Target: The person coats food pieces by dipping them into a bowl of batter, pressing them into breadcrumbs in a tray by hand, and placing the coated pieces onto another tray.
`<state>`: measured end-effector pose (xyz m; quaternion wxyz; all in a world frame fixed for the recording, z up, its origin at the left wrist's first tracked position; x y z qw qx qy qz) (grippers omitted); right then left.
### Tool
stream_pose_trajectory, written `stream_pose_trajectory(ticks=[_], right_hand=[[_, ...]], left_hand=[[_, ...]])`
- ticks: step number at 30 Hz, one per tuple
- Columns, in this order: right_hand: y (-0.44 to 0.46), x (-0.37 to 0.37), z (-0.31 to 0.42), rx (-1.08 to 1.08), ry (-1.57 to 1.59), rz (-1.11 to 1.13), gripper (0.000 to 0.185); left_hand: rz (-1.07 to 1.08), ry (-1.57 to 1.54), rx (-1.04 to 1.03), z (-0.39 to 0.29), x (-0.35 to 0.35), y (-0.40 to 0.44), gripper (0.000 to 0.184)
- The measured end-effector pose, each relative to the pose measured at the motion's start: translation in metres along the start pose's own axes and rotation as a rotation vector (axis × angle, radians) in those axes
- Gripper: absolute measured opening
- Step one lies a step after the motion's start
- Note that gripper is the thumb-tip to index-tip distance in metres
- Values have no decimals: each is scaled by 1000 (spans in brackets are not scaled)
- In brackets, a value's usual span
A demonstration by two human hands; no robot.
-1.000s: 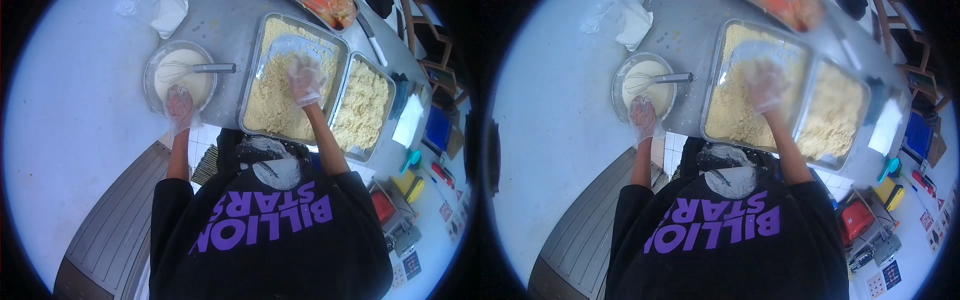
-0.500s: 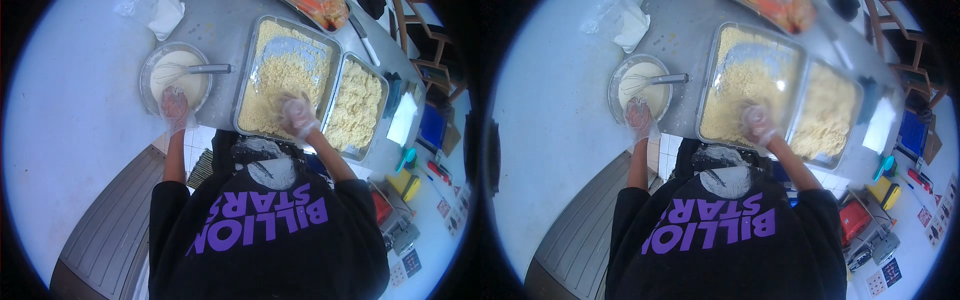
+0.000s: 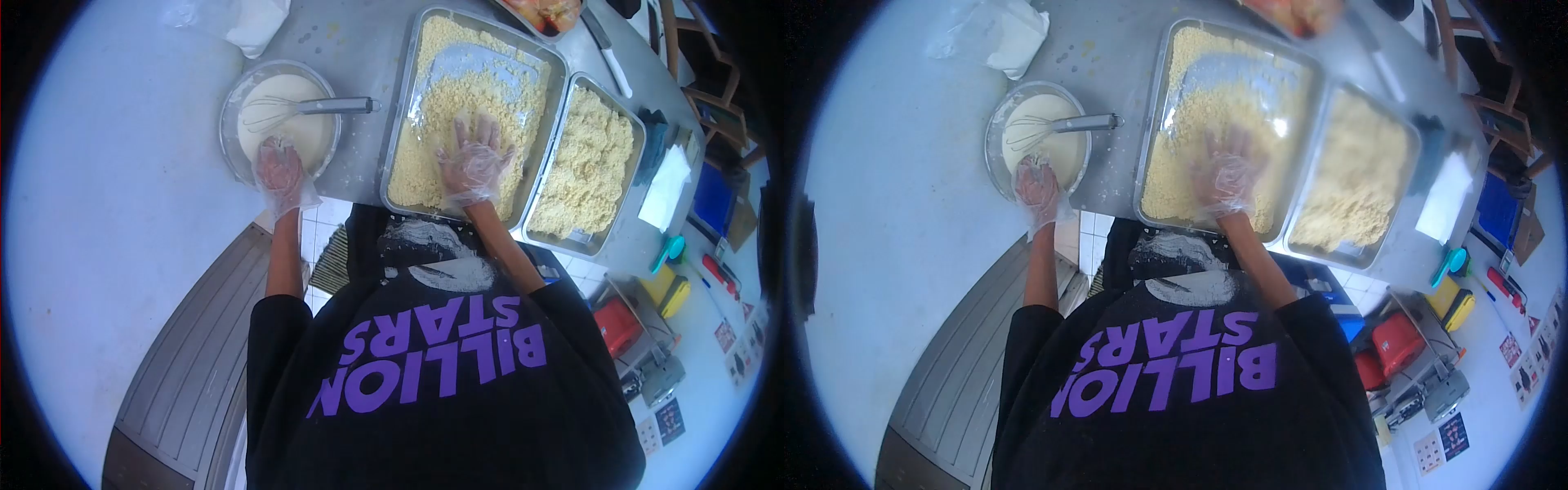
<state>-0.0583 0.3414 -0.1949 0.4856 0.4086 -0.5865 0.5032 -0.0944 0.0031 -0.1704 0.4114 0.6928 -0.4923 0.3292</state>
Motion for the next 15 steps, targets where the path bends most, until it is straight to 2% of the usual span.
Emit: stream_pose_trajectory(ticks=[2, 5, 7, 11, 12, 13, 14, 15], right_hand=[[3, -1, 1, 26, -17, 31, 59], [5, -8, 11, 83, -12, 96, 60], [2, -4, 12, 102, -14, 62, 61], [3, -6, 6, 62, -17, 12, 61], [11, -12, -10, -36, 535, -116, 60], [17, -15, -15, -91, 816, -157, 59], [23, -20, -21, -136, 1099, -215, 59], [28, -4, -21, -91, 826, -338, 58]], left_hand=[[7, 11, -4, 0, -6, -1, 28], [130, 67, 141, 12, -12, -6, 37], [125, 98, 36, 4, -10, -9, 39], [132, 40, 115, 17, -15, -7, 41], [63, 76, 18, 12, -13, -7, 41], [4, 121, -77, 4, -7, -5, 41], [7, 129, -75, 6, -3, -6, 41], [94, 81, 17, 9, -6, -3, 39]])
Point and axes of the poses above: each hand's wrist, its own y-axis towards the middle knuckle, its own x-axis out of the back of the hand, z = x × y, the point moved 9 cm from there along y, towards the middle knuckle, and after that the axes turned 3 degrees about -z, right-handed, at the moved point
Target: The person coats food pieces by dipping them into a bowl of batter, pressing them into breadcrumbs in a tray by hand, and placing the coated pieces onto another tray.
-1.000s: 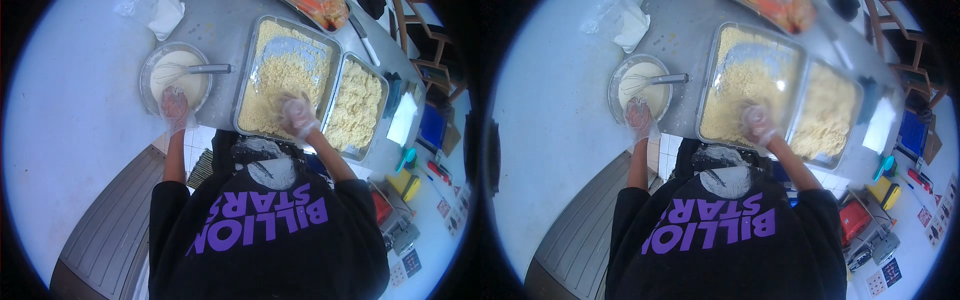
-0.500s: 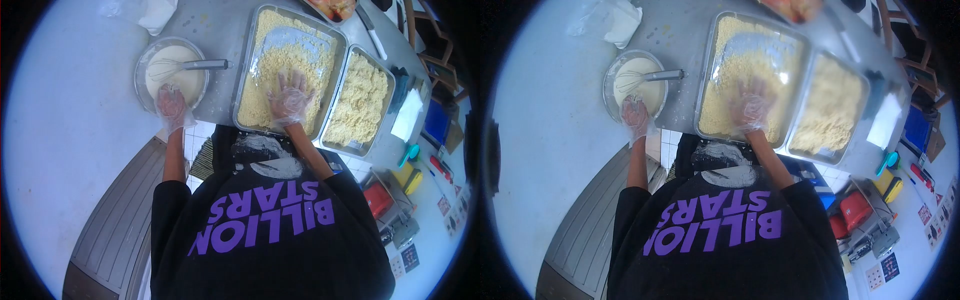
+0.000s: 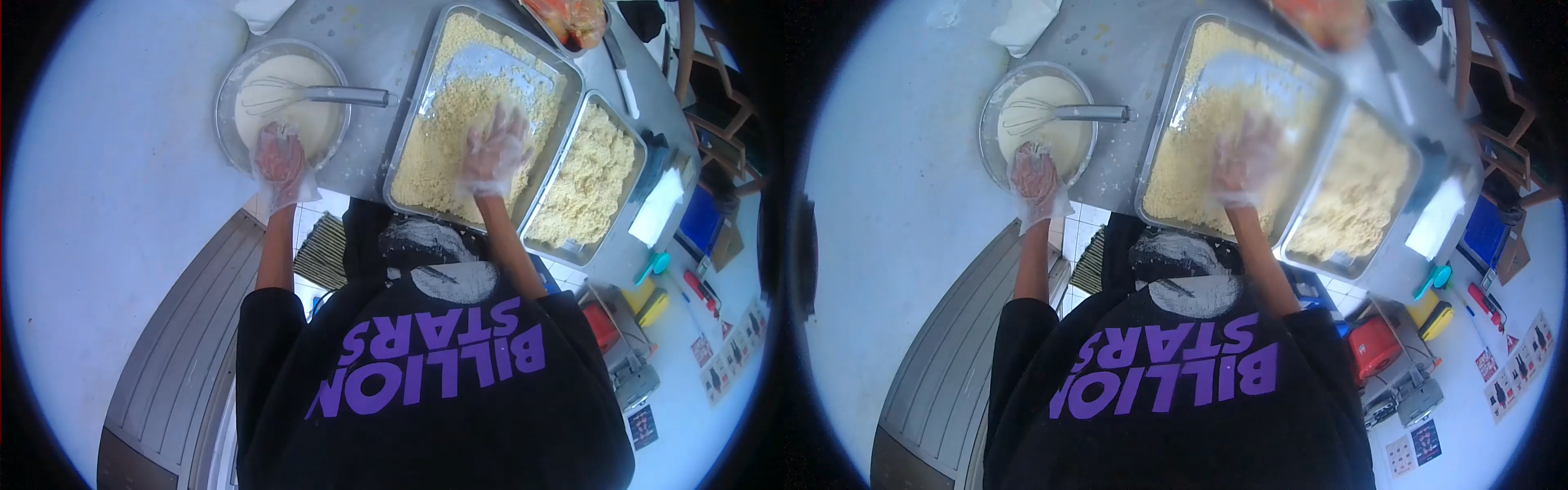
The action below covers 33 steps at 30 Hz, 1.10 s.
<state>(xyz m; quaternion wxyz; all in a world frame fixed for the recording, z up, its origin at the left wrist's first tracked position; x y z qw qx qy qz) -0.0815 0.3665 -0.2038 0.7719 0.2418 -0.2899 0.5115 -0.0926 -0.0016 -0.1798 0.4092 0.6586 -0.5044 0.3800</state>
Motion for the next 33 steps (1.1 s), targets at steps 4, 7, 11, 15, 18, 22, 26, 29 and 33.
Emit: stream_pose_trajectory(ticks=[4, 7, 11, 15, 18, 22, 26, 29, 33], right_hand=[[3, -8, 16, 95, -844, 69, 57], [5, -21, 19, 70, -880, 225, 59], [9, -17, 27, 161, -768, 81, 65], [25, 13, 11, -17, -355, -40, 62], [46, 15, -5, -115, -244, -48, 57], [55, -13, 16, 13, -647, 4, 54], [51, -28, 19, 69, -781, 126, 57], [51, -35, 25, 195, -734, 72, 59], [52, -38, 22, 154, -709, 53, 63]], left_hand=[[60, -74, 24, 5, -10, -1, 36], [120, 14, 66, 7, -15, -4, 34], [14, -26, 80, -3, 0, 2, 35], [31, -65, 33, -6, -2, 2, 36], [-22, -45, 24, 1, -2, -2, 33], [-13, -107, 41, -6, 2, 3, 31], [133, -13, 59, 8, -15, -13, 41], [186, -61, 234, 13, -16, -13, 44], [203, -6, 179, 13, -16, -16, 46]])
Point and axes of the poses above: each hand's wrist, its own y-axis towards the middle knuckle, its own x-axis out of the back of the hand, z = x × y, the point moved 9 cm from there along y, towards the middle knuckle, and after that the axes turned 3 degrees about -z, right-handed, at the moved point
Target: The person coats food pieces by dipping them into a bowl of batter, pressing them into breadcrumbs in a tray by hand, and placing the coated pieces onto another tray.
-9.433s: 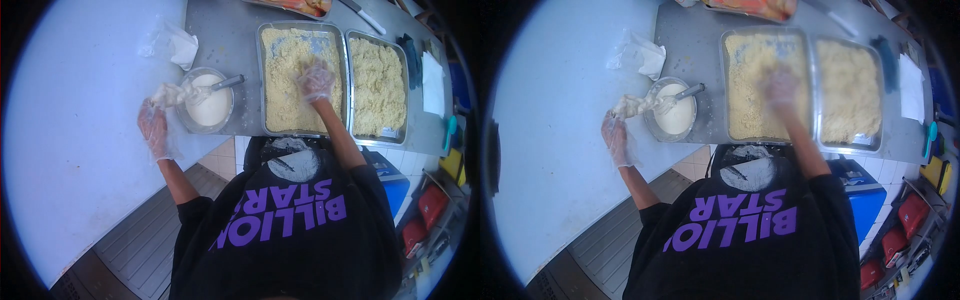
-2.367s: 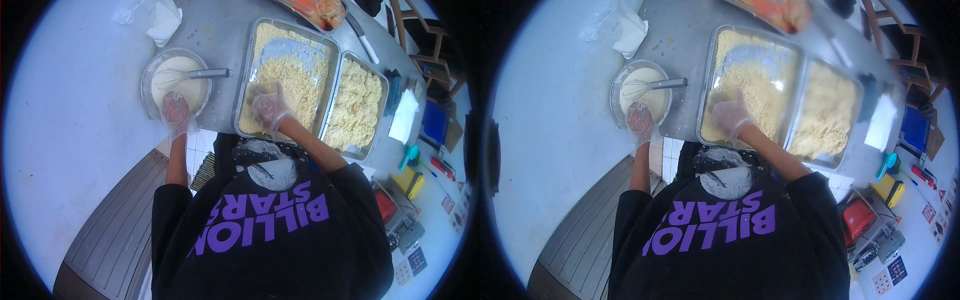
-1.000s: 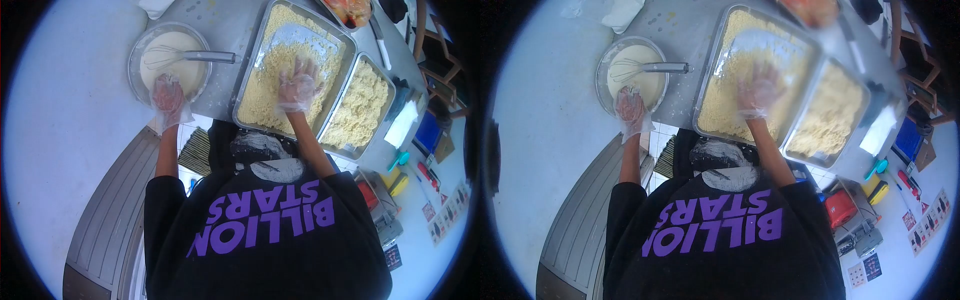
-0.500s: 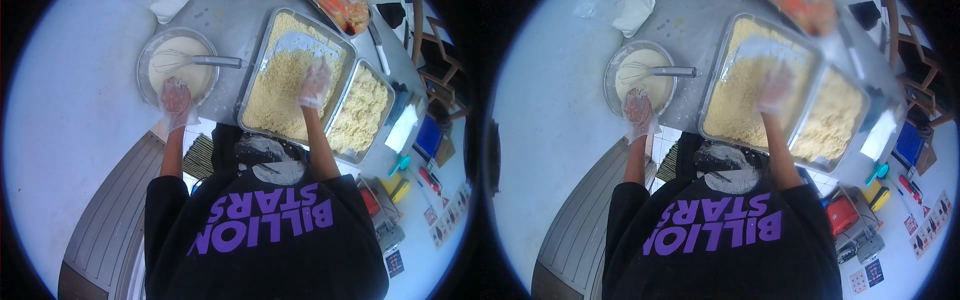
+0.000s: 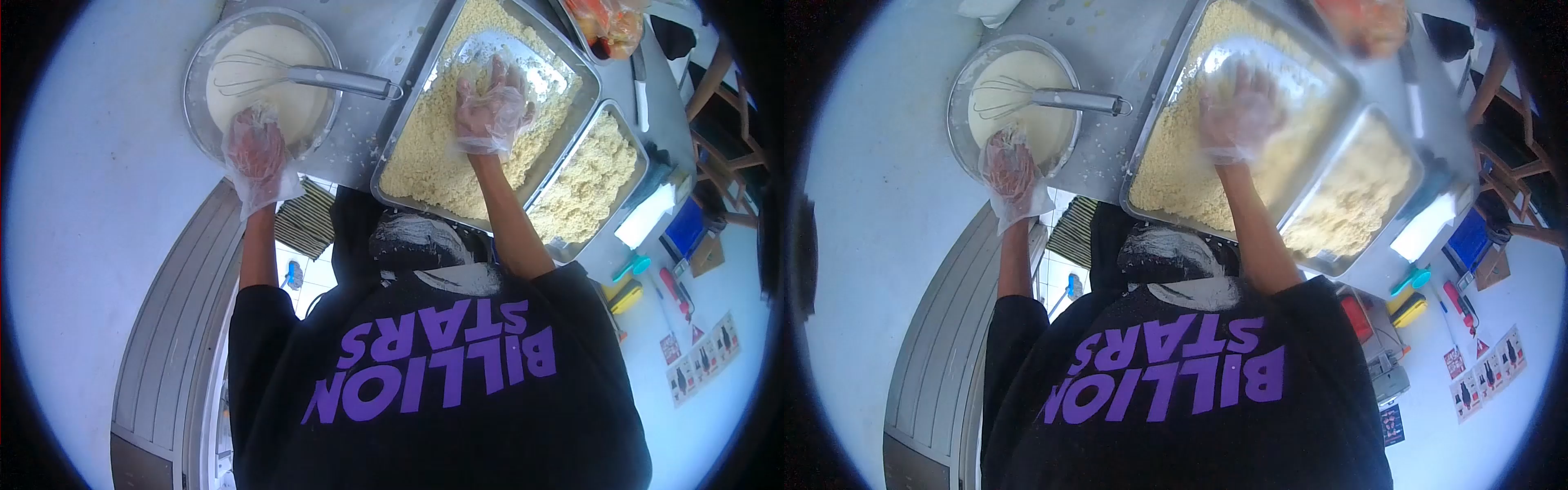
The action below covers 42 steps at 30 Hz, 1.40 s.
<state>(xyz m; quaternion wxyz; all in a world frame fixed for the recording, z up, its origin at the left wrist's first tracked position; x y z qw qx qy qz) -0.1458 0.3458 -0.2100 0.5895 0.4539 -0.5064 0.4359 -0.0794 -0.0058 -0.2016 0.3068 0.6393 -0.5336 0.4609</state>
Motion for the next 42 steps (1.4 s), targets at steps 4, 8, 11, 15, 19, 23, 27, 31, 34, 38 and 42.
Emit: stream_pose_trajectory(ticks=[4, 8, 11, 15, 19, 23, 27, 31, 34, 38, 42], right_hand=[[-1, 8, -2, -35, -12, 20, 59], [7, 30, -25, 56, 494, -236, 49], [-7, 28, -40, -8, 416, 107, 37], [-38, 8, -83, -5, 443, 213, 21], [-56, 29, -91, -98, 311, 233, 25], [-80, 32, -104, -189, 520, 284, 34], [-71, 60, -96, -141, 448, 278, 39], [-38, 58, -68, 72, -148, 276, 26], [-39, 26, -66, -83, 40, 299, 42], [-46, 20, -25, 47, -94, -30, 59], [-52, 18, -24, 27, -21, 1, 62]], left_hand=[[-48, 140, -38, -5, 5, 3, 45], [-48, 156, -26, 5, -4, 7, 46], [2, 67, 61, 14, -5, 0, 46], [-30, 138, -61, 8, -9, -2, 47], [-53, 32, -21, -9, 9, 4, 45], [-68, 79, -46, -7, 8, 7, 44], [-142, -112, -112, -9, 7, 10, 36], [-54, -51, -42, -10, 9, 10, 41], [-115, -41, -89, -8, 9, 9, 41], [-145, 53, -84, -3, 5, 5, 41], [-119, 18, -68, -1, 3, 5, 41]])
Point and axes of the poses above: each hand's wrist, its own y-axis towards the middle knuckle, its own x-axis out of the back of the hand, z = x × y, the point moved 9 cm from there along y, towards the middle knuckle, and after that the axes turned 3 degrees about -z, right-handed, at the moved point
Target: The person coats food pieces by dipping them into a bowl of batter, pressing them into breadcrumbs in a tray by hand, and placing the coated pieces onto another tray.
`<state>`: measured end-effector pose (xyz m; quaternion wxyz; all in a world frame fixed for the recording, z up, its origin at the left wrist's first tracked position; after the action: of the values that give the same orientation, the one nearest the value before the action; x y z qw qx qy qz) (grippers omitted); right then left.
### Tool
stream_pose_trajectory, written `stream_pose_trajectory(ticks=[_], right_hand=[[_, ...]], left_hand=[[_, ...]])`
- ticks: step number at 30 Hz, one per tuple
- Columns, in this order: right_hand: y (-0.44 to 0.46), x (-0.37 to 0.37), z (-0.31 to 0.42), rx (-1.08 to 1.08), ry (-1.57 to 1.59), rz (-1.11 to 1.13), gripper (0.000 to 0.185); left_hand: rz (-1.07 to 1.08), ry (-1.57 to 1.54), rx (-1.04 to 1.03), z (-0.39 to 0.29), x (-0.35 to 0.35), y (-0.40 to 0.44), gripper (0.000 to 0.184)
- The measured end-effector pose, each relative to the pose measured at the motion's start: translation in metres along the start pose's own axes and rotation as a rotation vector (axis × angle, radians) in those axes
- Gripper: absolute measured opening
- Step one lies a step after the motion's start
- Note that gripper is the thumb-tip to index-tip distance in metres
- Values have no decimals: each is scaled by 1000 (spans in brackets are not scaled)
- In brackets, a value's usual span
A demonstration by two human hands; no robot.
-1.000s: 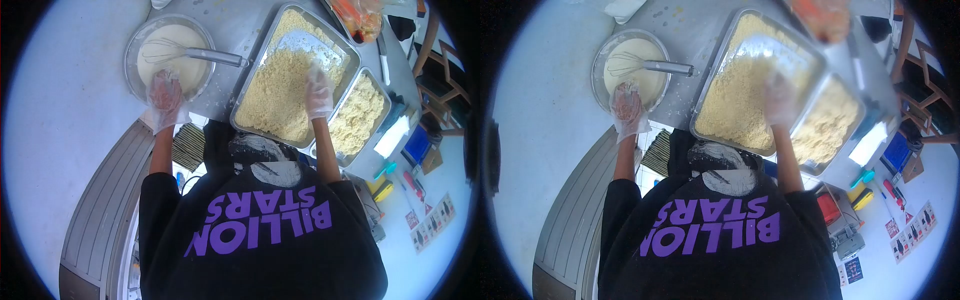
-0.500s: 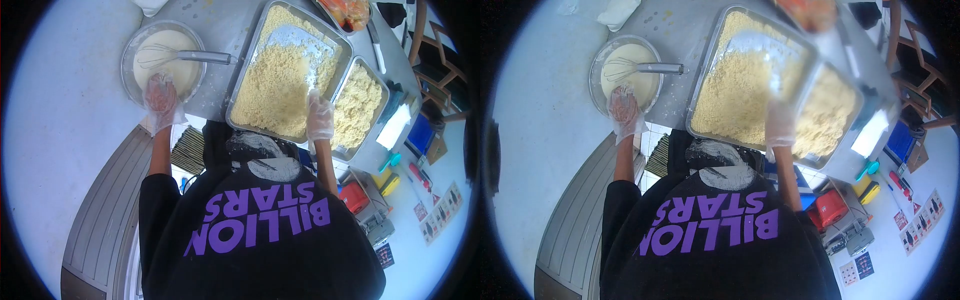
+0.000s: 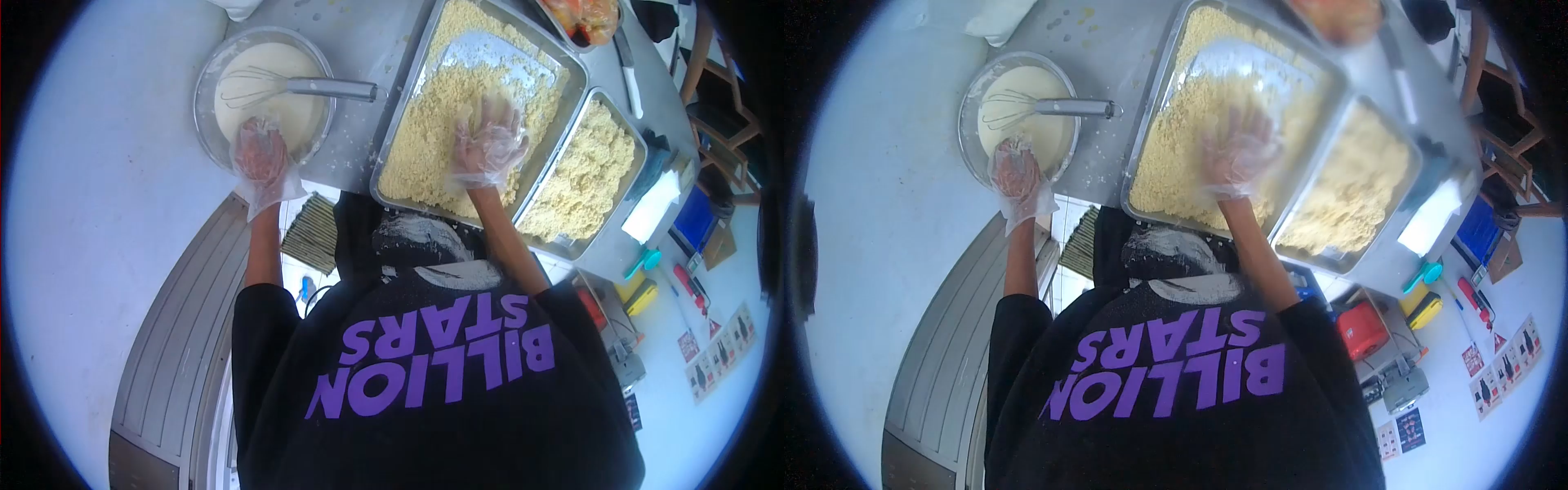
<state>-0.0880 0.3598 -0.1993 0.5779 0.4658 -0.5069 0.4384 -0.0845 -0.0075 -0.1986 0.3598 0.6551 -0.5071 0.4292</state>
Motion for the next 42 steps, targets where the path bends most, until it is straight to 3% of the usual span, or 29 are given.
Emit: stream_pose_trajectory(ticks=[3, 6, 8, 12, 15, 17, 19, 20, 21, 22, 23, 25, 27, 28, 30, 32, 33, 34, 36, 38, 39, 41, 42], right_hand=[[5, -10, -3, 1, 45, 8, 64], [2, -5, -11, 11, 560, -102, 64], [11, -2, -8, -57, -44, 137, 60], [22, -6, -25, -77, 154, 62, 55], [69, 18, -5, 116, 160, 44, 52], [86, 8, 33, 322, 178, 310, 49], [90, 18, 55, 305, 297, 358, 44], [80, 13, 76, 519, 286, 331, 39], [64, 6, 91, 734, 273, 305, 36], [56, 0, 97, 768, 340, 357, 37], [53, 0, 89, 775, 338, 360, 37], [48, 3, 76, 614, 66, 731, 32], [54, -7, 45, 631, 171, 621, 28], [64, 12, 29, 610, 473, 379, 27], [70, 30, 9, 558, 757, 127, 26], [75, 23, 1, 566, -196, -226, 29], [76, 22, 13, 556, -197, -225, 29], [88, 9, 2, 140, -39, -27, 32], [81, -22, -15, -279, 125, 169, 36], [68, -18, 15, 76, 60, -147, 46], [69, -14, 20, 74, 60, -135, 46], [74, -19, 24, 41, 73, 145, 56], [75, -25, 23, 45, 69, 150, 56]], left_hand=[[21, 41, 28, -7, 4, 6, 42], [84, 8, 83, -9, 7, 1, 42], [86, -14, 90, -9, 6, 10, 42], [45, 38, 88, 3, -3, 0, 45], [45, 64, 81, 13, -11, -5, 48], [38, 62, 48, 8, -8, -1, 49], [140, -3, 115, 4, -7, 1, 49], [137, -3, 114, 12, -14, -1, 49], [67, 113, -9, 18, -19, -7, 48], [-4, 228, -129, 10, -15, -8, 47], [-4, 227, -121, 12, -16, -10, 47], [270, 257, 99, 15, -22, -8, 46], [223, 172, 141, 7, -10, -3, 47], [181, 86, 164, 6, -6, -3, 47], [123, 76, 88, 7, -7, -4, 48], [60, 63, -3, 2, -8, -1, 49], [37, 49, 6, -1, -4, 0, 49], [15, 37, 15, -3, 0, 2, 49], [32, 14, 22, -6, 2, 5, 48], [58, -7, 45, -5, 2, 4, 47], [53, -16, 36, -6, 4, 5, 45], [68, -30, 32, -12, 7, 3, 44], [116, -33, 96, -11, 7, 4, 43]])
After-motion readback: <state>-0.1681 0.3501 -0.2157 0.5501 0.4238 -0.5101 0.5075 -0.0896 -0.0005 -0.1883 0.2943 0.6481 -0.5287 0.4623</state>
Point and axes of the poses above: each hand's wrist, its own y-axis towards the middle knuckle, its own x-axis out of the back of the hand, z = x × y, the point moved 9 cm from there along y, towards the middle knuckle, and after that the axes turned 3 degrees about -z, right-handed, at the moved point
